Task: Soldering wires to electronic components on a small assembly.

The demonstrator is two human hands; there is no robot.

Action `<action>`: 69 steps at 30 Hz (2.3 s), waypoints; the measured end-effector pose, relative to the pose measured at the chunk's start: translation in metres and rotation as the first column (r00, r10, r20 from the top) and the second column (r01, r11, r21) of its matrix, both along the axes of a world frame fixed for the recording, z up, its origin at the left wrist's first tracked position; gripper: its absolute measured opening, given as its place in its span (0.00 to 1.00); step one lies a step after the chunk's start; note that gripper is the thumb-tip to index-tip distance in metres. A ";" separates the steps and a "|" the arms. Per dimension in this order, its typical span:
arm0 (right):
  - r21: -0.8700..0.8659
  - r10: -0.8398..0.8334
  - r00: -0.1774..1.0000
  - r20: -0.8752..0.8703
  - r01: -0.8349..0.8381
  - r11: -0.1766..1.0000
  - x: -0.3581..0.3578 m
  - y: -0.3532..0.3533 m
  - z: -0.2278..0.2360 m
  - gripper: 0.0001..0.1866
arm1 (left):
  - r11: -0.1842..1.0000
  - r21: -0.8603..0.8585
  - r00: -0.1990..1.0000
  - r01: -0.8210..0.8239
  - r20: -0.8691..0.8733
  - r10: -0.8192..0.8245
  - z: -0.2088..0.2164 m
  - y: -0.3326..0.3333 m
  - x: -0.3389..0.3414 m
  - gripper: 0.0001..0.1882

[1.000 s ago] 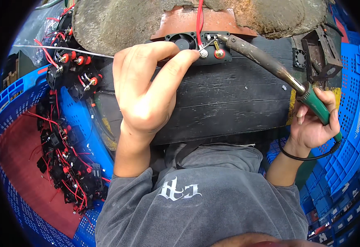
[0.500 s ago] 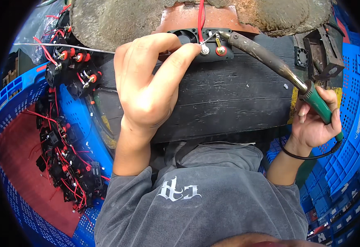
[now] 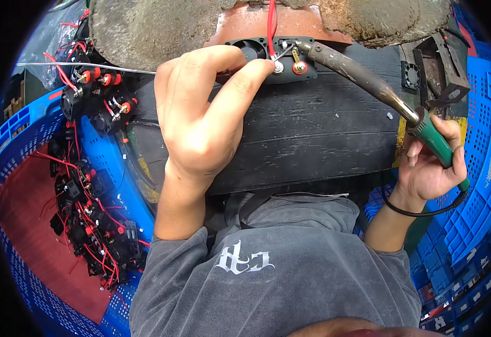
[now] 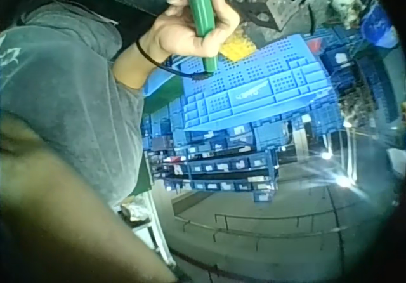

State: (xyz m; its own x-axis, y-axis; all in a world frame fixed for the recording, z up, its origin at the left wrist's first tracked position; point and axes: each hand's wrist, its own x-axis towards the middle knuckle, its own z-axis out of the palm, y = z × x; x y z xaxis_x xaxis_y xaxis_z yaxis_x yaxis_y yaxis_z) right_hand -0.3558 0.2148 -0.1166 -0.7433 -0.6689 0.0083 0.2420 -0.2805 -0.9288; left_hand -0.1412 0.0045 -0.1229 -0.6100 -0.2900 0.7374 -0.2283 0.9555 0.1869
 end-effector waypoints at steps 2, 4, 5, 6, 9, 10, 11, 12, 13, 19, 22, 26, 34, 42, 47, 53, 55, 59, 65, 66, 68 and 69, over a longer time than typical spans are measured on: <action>0.001 -0.004 1.000 0.001 0.004 1.000 0.000 0.000 -0.001 0.31 | 1.000 -0.006 1.000 0.003 0.003 -0.003 0.000 -0.001 0.000 0.14; -0.008 0.011 1.000 -0.006 -0.011 1.000 0.000 0.000 0.000 0.31 | 1.000 -0.011 1.000 0.006 0.005 -0.006 0.000 -0.001 0.000 0.14; -0.008 0.010 1.000 -0.005 -0.010 1.000 0.000 0.000 0.000 0.31 | 1.000 -0.011 1.000 0.001 0.007 -0.001 0.000 -0.001 0.000 0.14; -0.003 -0.004 1.000 0.002 0.004 1.000 0.001 -0.001 0.001 0.31 | 1.000 -0.012 1.000 -0.003 0.008 0.003 0.000 0.000 0.000 0.14; 0.008 -0.014 1.000 0.000 0.014 1.000 0.001 0.000 0.001 0.31 | 1.000 -0.004 1.000 0.002 -0.002 -0.002 -0.001 -0.001 0.000 0.14; 0.014 -0.008 1.000 -0.009 0.008 1.000 0.001 0.001 0.001 0.31 | 1.000 -0.004 1.000 0.002 -0.002 -0.002 -0.001 -0.001 0.000 0.14; 0.014 -0.007 1.000 -0.008 0.007 1.000 0.000 0.001 0.001 0.31 | 1.000 -0.005 1.000 0.001 0.005 -0.001 -0.001 0.000 0.000 0.14; 0.014 -0.005 1.000 -0.005 0.005 1.000 0.000 0.002 0.000 0.31 | 1.000 -0.005 1.000 0.000 0.012 0.000 0.000 0.000 0.001 0.14; 0.013 -0.003 1.000 -0.001 0.003 1.000 0.000 0.003 0.000 0.31 | 1.000 -0.005 1.000 -0.001 0.013 0.001 0.000 0.000 0.002 0.14; 0.045 -0.022 1.000 0.004 0.022 0.999 0.001 0.004 0.003 0.31 | 1.000 0.016 1.000 0.009 0.027 -0.009 0.002 0.002 0.002 0.16; 0.043 -0.012 1.000 -0.002 0.012 0.999 0.001 0.005 0.002 0.31 | 1.000 0.008 0.999 0.014 0.040 -0.014 0.003 0.002 0.003 0.16; 0.054 -0.024 1.000 0.001 0.024 0.998 0.001 0.006 0.002 0.32 | 1.000 0.015 0.998 0.009 0.054 -0.010 0.004 0.004 0.003 0.15; 0.041 0.007 1.000 -0.002 -0.007 0.999 -0.002 0.008 0.002 0.31 | 1.000 0.006 0.998 0.002 0.066 -0.003 0.007 0.006 0.003 0.15; 0.049 0.006 1.000 -0.010 -0.006 0.999 -0.002 0.008 0.005 0.31 | 0.998 0.070 0.992 -0.008 0.130 -0.001 0.012 0.009 0.004 0.16; 0.045 0.011 1.000 -0.018 -0.010 0.999 -0.002 0.007 0.004 0.31 | 0.999 0.040 0.994 0.008 0.105 -0.012 0.008 0.005 0.004 0.15; 0.046 -0.012 1.000 -0.005 0.012 0.999 -0.006 0.006 0.002 0.31 | 1.000 0.000 0.998 0.019 0.067 -0.019 0.004 0.004 0.003 0.15; 0.031 0.008 1.000 0.026 -0.009 0.999 -0.006 0.006 0.001 0.32 | 1.000 -0.004 0.998 0.018 0.066 -0.017 0.004 0.004 0.003 0.15; 0.029 0.019 1.000 0.004 -0.019 0.999 -0.006 0.005 0.002 0.32 | 1.000 -0.019 0.998 0.015 0.062 -0.014 0.002 0.003 0.002 0.15; -0.006 0.034 0.999 0.017 -0.034 0.999 -0.010 0.007 0.000 0.31 | 1.000 -0.027 0.999 0.009 0.044 -0.008 0.003 0.004 0.001 0.15; -0.005 0.024 0.999 0.025 -0.024 1.000 -0.009 0.006 0.001 0.31 | 0.999 -0.033 0.999 0.001 0.041 0.001 0.003 0.004 0.001 0.15; -0.006 0.015 0.999 0.034 -0.015 1.000 -0.010 0.007 0.000 0.31 | 1.000 -0.009 1.000 -0.007 0.016 0.007 0.002 0.006 0.002 0.15; -0.036 0.051 0.998 0.044 -0.049 0.998 -0.013 0.009 -0.001 0.30 | 1.000 0.016 1.000 -0.016 -0.010 0.016 0.002 0.007 0.002 0.15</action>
State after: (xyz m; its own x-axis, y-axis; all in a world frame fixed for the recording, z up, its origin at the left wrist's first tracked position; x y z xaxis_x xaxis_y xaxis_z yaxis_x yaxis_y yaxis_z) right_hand -0.3683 0.2238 -0.1175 -0.7089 -0.7053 -0.0005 0.2981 -0.2989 -0.9065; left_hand -0.1391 0.0111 -0.1214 -0.5978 -0.3111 0.7388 -0.2415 0.9487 0.2041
